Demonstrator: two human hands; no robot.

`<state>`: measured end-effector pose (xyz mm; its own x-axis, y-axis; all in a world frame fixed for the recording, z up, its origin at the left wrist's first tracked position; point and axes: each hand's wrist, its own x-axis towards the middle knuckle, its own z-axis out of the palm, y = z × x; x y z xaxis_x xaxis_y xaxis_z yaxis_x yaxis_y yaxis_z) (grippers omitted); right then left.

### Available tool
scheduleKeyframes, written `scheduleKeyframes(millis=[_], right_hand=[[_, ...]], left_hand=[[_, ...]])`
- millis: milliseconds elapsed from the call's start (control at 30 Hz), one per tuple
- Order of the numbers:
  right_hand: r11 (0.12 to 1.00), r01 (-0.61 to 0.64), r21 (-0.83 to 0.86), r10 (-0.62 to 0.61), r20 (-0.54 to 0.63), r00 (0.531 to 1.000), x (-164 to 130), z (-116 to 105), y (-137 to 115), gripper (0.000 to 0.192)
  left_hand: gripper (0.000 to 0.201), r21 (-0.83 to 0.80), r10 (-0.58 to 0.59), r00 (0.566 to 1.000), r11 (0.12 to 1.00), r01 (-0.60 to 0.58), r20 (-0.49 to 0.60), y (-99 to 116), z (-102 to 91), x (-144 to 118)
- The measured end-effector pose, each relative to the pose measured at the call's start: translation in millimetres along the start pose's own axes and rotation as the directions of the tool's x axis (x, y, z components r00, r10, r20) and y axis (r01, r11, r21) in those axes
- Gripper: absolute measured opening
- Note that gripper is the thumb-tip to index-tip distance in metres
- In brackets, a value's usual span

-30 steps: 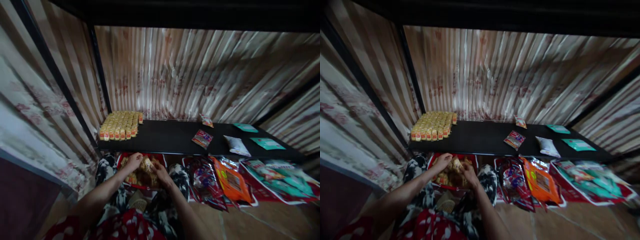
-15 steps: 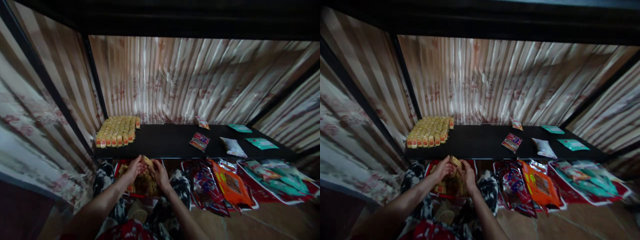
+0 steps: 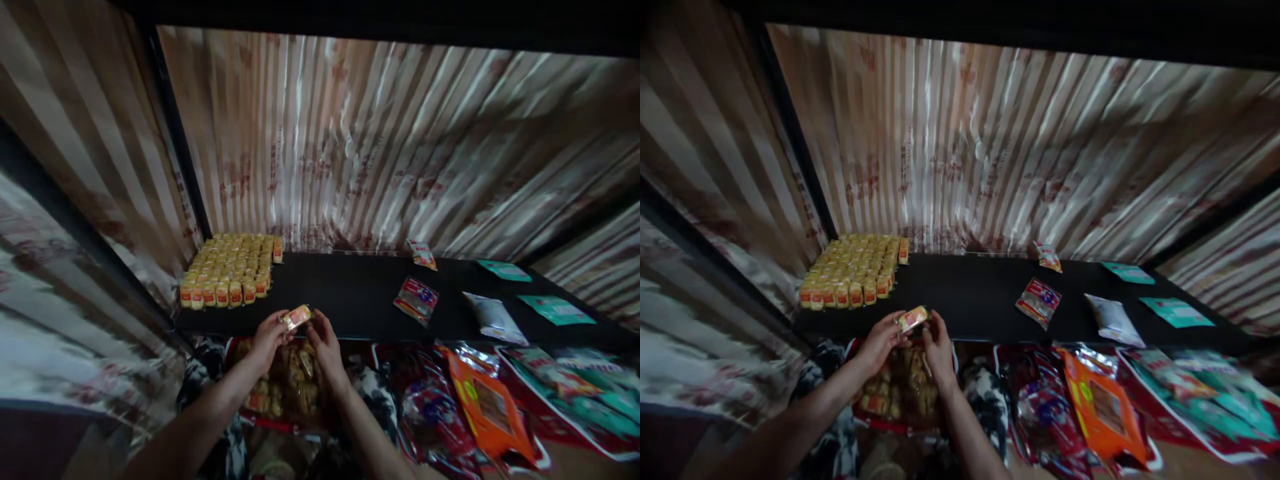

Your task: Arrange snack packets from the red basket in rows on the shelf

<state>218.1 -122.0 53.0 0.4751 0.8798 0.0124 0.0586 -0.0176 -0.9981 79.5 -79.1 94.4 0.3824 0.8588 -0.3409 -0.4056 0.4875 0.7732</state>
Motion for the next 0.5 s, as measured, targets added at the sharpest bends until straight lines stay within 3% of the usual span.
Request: scheduleKeyframes(millis=[67, 167, 300, 500], right_hand=[[0.984, -0.128, 0.128, 0.128, 0.006, 0.992, 9.8, 6.9, -1.6, 0.056], [0.952, -0.2, 0.232, 0.197, 0.035, 0.98, 25.6, 17.0, -5.2, 0.067], [0.974, -0.167, 0.153, 0.159, 0.069, 0.985, 54.5, 25.7, -7.6, 0.053], [0.998, -0.048, 0.027, 0.046, 0.078, 0.996, 115.5, 33.0, -9.8, 0.045]], left_hand=[[0.037, -0.007, 0.004, 0.999, 1.0, -0.004, -0.043, 0.4, 0.4, 8.6], [0.04, -0.052, -0.002, 0.994, 0.999, -0.003, -0.107, -1.7, 3.1, 22.3], [0.031, -0.069, 0.041, 0.987, 0.996, -0.053, -0.157, -6.6, 10.0, 44.6], [0.034, 0.117, 0.038, 0.947, 0.993, 0.0, -0.319, -8.9, 22.9, 82.3]])
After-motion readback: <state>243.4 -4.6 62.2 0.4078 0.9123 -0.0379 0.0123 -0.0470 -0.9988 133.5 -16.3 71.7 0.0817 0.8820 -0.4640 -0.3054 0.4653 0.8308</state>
